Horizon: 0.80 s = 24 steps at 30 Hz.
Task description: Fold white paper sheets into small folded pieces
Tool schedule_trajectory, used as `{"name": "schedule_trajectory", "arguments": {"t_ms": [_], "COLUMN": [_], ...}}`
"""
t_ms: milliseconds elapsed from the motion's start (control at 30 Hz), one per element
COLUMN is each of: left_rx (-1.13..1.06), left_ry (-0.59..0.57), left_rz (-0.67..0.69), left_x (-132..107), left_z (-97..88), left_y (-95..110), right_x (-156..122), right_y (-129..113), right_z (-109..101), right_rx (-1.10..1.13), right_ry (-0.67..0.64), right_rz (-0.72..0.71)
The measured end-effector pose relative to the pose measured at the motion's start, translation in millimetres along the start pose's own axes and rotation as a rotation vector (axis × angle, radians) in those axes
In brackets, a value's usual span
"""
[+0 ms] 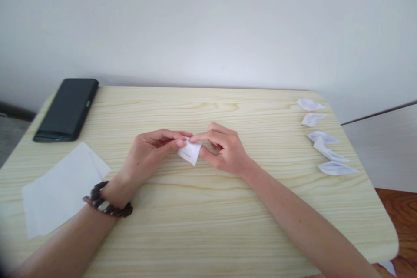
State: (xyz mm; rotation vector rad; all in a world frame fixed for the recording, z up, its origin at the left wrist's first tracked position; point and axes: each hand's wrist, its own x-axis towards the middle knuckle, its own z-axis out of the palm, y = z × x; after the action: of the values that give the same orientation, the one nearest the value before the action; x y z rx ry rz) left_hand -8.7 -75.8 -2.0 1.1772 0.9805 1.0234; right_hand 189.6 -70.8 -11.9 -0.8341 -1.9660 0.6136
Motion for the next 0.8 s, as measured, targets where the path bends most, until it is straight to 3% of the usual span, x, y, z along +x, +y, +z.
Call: {"name": "schedule_trajectory", "arguments": {"t_ms": [367, 533, 800], "left_rx": [0.026, 0.024, 0.063], "left_ry": [0.006, 0.039, 0.049], "left_rz": [-0.009, -0.007, 0.015], "left_x": [0.7, 0.1, -1.2], "left_z": [0.3, 0.9, 3.4], "left_y": [2.1, 4.2, 5.4], "right_x": [0.3, 1.0, 2.1], "right_y": [-0.1, -0.3, -2.5], "right_z": [-3.0, -2.3, 3.9], "right_rx": [0.051, 0.214, 0.104], "right_ry": [-0.037, -0.088, -0.066], "right_rz": [0.030, 0.161, 0.149]}}
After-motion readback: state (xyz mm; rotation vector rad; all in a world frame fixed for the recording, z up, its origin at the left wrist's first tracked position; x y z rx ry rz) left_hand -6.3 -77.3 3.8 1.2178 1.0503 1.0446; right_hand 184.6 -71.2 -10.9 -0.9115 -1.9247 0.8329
